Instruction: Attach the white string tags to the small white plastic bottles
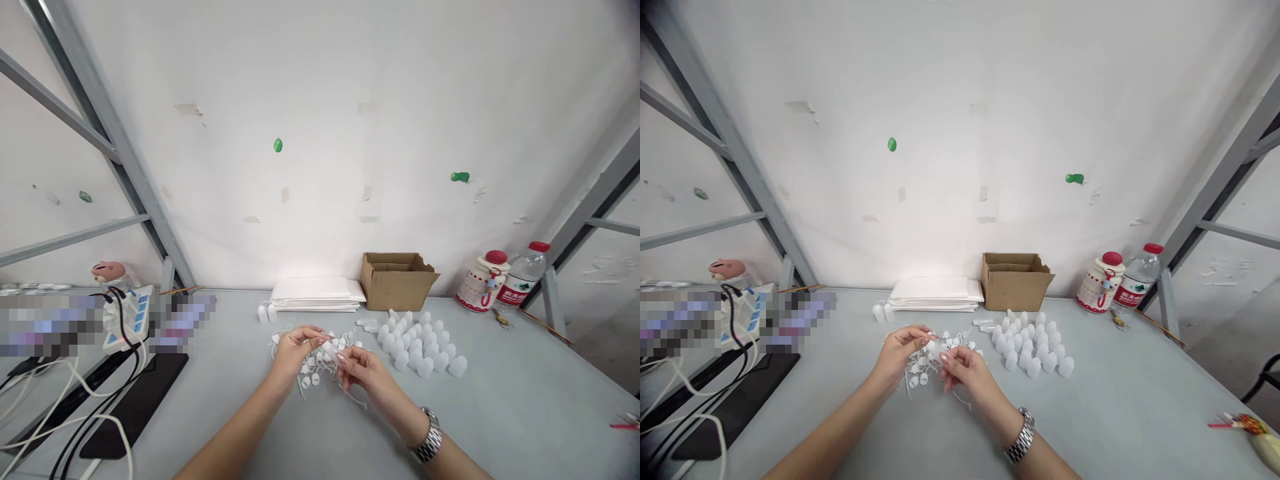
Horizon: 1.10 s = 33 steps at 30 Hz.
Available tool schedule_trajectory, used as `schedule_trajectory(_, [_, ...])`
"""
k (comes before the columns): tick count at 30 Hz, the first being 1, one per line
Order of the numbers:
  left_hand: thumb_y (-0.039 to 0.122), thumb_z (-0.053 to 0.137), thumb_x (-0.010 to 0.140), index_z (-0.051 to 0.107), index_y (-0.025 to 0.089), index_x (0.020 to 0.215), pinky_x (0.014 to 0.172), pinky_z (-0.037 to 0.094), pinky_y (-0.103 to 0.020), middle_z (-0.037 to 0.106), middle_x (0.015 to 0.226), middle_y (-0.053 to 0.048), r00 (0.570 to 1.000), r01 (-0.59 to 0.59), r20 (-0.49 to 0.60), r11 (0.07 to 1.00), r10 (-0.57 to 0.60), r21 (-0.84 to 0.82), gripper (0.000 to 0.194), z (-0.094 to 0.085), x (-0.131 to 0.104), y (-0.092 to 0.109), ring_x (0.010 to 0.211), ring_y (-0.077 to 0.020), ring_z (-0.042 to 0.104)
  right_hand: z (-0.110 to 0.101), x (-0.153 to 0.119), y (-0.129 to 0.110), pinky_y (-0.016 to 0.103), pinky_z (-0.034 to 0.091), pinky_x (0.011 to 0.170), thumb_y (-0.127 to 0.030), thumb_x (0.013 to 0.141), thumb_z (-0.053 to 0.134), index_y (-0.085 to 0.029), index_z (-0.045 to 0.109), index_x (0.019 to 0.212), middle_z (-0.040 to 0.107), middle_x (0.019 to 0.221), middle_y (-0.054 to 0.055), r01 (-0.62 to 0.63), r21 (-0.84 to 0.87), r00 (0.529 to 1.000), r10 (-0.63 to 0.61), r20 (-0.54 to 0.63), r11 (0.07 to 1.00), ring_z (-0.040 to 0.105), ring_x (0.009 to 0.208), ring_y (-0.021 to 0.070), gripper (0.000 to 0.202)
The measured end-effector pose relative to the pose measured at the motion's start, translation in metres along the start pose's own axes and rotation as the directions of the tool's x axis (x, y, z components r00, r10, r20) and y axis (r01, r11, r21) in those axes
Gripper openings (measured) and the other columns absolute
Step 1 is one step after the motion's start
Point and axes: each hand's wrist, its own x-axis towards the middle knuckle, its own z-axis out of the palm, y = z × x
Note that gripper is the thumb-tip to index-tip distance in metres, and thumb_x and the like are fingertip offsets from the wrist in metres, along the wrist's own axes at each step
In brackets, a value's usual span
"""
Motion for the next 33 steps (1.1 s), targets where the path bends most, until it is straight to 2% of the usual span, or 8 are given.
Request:
schedule_trajectory(5, [0.027,0.074,0.057,0.070,0.017,0.060,0.081,0.044,-0.029,0.070,0.071,-0.006,1.000,-0.005,-0.001,1.000,0.005,0.017,0.011,0.001,-0.001,0.000,0.093,-0.0224,0.057,-0.001,-0.002,-0.001,0.023,0.037,0.050,-0.049,0.071,0.062,-0.015,0.058,0.070,0.059,0.060,-0.001,-0.045,0.057,0.998,0.043,0.046,0.997,0.050,0.047,0.0086,0.035])
schedule_trajectory(7, [0.029,0.074,0.058,0.071,0.017,0.065,0.084,0.044,-0.031,0.071,0.078,-0.007,1.000,0.025,0.002,1.000,-0.025,0.012,0.015,0.002,-0.001,0.001,0.094,-0.0233,0.058,-0.002,0.000,0.000,0.023,0.037,0.051,-0.049,0.070,0.063,-0.016,0.056,0.069,0.059,0.060,-0.001,-0.020,0.046,1.000,0.020,0.011,0.999,0.051,0.048,0.0090,0.034])
schedule_trajectory(10, [0.034,0.071,0.064,0.070,0.018,0.085,0.090,0.041,-0.034,0.069,0.098,-0.008,0.991,0.121,0.063,0.992,-0.119,-0.033,0.027,0.002,-0.002,0.003,0.100,-0.0232,0.058,-0.005,0.003,0.000,0.024,0.037,0.052,-0.050,0.070,0.063,-0.017,0.055,0.067,0.058,0.059,-0.002,0.035,0.041,0.996,-0.032,-0.079,0.999,0.050,0.047,0.0093,0.034])
schedule_trajectory(13, [0.036,0.070,0.066,0.066,0.015,0.098,0.094,0.040,-0.036,0.068,0.101,-0.011,0.958,0.234,0.181,0.971,-0.224,-0.040,0.038,0.003,-0.003,0.003,0.100,-0.0236,0.059,-0.008,0.005,-0.001,0.024,0.037,0.051,-0.052,0.068,0.063,-0.018,0.056,0.067,0.057,0.060,-0.003,0.081,0.079,0.985,-0.067,-0.159,0.994,0.050,0.047,0.0096,0.035])
schedule_trajectory(18, [0.035,0.069,0.068,0.066,0.009,0.092,0.087,0.046,-0.038,0.068,0.097,-0.015,0.888,0.364,0.324,0.929,-0.326,-0.063,0.036,0.004,-0.006,0.002,0.090,-0.0253,0.064,-0.010,0.006,-0.004,0.025,0.039,0.051,-0.052,0.064,0.067,-0.018,0.057,0.067,0.056,0.060,-0.003,0.114,0.126,0.975,-0.087,-0.205,0.985,0.050,0.048,0.0103,0.036])
schedule_trajectory(25, [0.023,0.070,0.069,0.066,0.010,0.086,0.082,0.051,-0.029,0.069,0.093,-0.014,0.851,0.513,0.241,0.838,-0.467,-0.185,0.022,-0.002,0.000,-0.004,0.084,-0.0194,0.066,-0.009,0.004,-0.009,0.025,0.042,0.053,-0.049,0.061,0.070,-0.016,0.061,0.070,0.055,0.060,-0.002,0.145,0.069,0.949,-0.119,-0.291,0.987,0.049,0.050,0.0106,0.035])
schedule_trajectory(29, [0.021,0.065,0.075,0.066,0.009,0.087,0.084,0.050,-0.025,0.069,0.096,-0.013,0.854,0.519,0.225,0.801,-0.469,-0.299,0.018,-0.007,0.004,-0.004,0.092,-0.0191,0.064,-0.011,0.002,-0.011,0.026,0.042,0.054,-0.046,0.060,0.072,-0.016,0.063,0.074,0.054,0.060,-0.002,0.143,0.034,0.936,-0.124,-0.330,0.989,0.049,0.052,0.0107,0.035])
schedule_trajectory(33, [0.013,0.064,0.074,0.066,0.009,0.089,0.090,0.047,-0.024,0.068,0.099,-0.012,0.856,0.516,0.231,0.796,-0.462,-0.318,0.015,-0.010,0.006,-0.003,0.098,-0.0193,0.062,-0.010,0.002,-0.013,0.026,0.042,0.054,-0.044,0.058,0.074,-0.016,0.064,0.076,0.056,0.061,-0.002,0.142,-0.030,0.935,-0.144,-0.323,0.989,0.049,0.053,0.0110,0.035])
